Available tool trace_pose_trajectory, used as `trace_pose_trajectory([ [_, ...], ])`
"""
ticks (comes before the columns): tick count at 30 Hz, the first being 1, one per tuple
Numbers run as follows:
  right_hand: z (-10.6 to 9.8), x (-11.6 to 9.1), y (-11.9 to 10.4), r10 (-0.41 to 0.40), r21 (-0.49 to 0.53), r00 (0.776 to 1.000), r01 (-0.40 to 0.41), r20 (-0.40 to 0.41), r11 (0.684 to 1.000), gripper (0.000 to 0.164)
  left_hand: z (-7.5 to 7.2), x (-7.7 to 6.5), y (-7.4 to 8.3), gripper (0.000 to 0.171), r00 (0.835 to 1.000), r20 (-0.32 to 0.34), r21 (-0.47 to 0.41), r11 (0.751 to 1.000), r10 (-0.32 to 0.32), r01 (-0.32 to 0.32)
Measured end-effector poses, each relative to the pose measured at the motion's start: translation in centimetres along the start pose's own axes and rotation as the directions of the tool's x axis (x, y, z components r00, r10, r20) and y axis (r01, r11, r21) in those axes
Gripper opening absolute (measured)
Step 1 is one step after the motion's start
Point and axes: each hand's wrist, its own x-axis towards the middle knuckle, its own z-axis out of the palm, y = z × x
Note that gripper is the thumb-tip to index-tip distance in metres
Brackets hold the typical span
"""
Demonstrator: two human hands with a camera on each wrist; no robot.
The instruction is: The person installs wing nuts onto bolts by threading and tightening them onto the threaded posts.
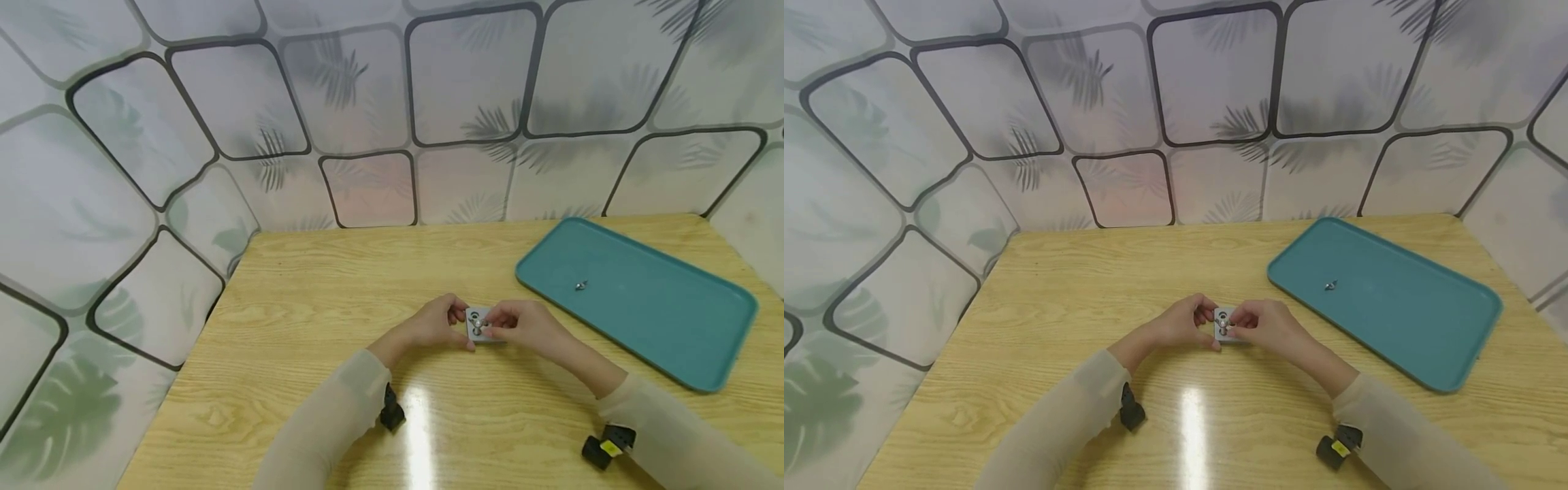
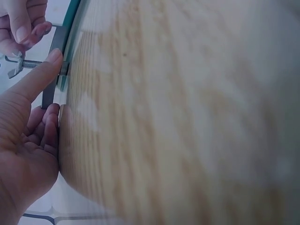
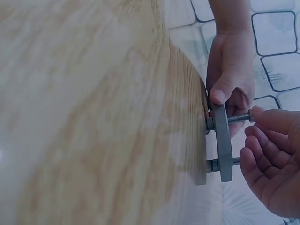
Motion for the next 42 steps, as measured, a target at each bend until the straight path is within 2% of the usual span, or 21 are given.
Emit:
trace_pose_trajectory([
  [4, 0.0, -0.1, 0.1, -0.035, 0.012, 0.999, 0.035, 0.020, 0.999, 0.007, 0.0, 0.1, 0.0, 0.062, 1.000, -0.005, 0.008, 1.000, 0.001, -0.001],
  [9, 0.0, 0.0, 0.0, -0.028, -0.030, 0.999, 0.028, -0.020, 0.999, 0.007, -0.1, 0.0, 0.0, 0.062, 1.000, -0.003, 0.011, 1.000, 0.006, -0.006],
  [15, 0.3, 0.2, 0.0, 0.005, -0.021, 0.998, -0.007, -0.067, 1.000, 0.018, -0.1, -0.2, 0.1, 0.062, 1.000, 0.004, 0.009, 1.000, 0.012, -0.012],
  [22, 1.0, 0.6, -0.4, -0.005, -0.054, 0.997, 0.000, -0.078, 0.999, 0.026, -0.1, -0.2, 0.1, 0.061, 1.000, 0.008, -0.001, 1.000, 0.013, -0.013],
  [28, 1.0, 0.4, -0.7, 0.004, -0.064, 0.997, -0.009, -0.078, 0.998, 0.019, -0.1, -0.3, 0.1, 0.061, 1.000, 0.016, -0.006, 1.000, 0.014, -0.014],
  [35, 0.9, -0.3, -0.5, -0.032, -0.076, 0.997, 0.027, -0.072, 0.997, 0.010, -0.1, -0.2, 0.1, 0.063, 1.000, 0.011, -0.008, 1.000, 0.011, -0.010],
  [42, 1.0, -0.9, -0.8, -0.016, -0.061, 0.997, 0.012, -0.073, 0.998, 0.006, -0.1, -0.1, 0.0, 0.065, 1.000, 0.013, -0.003, 1.000, 0.008, -0.008],
])
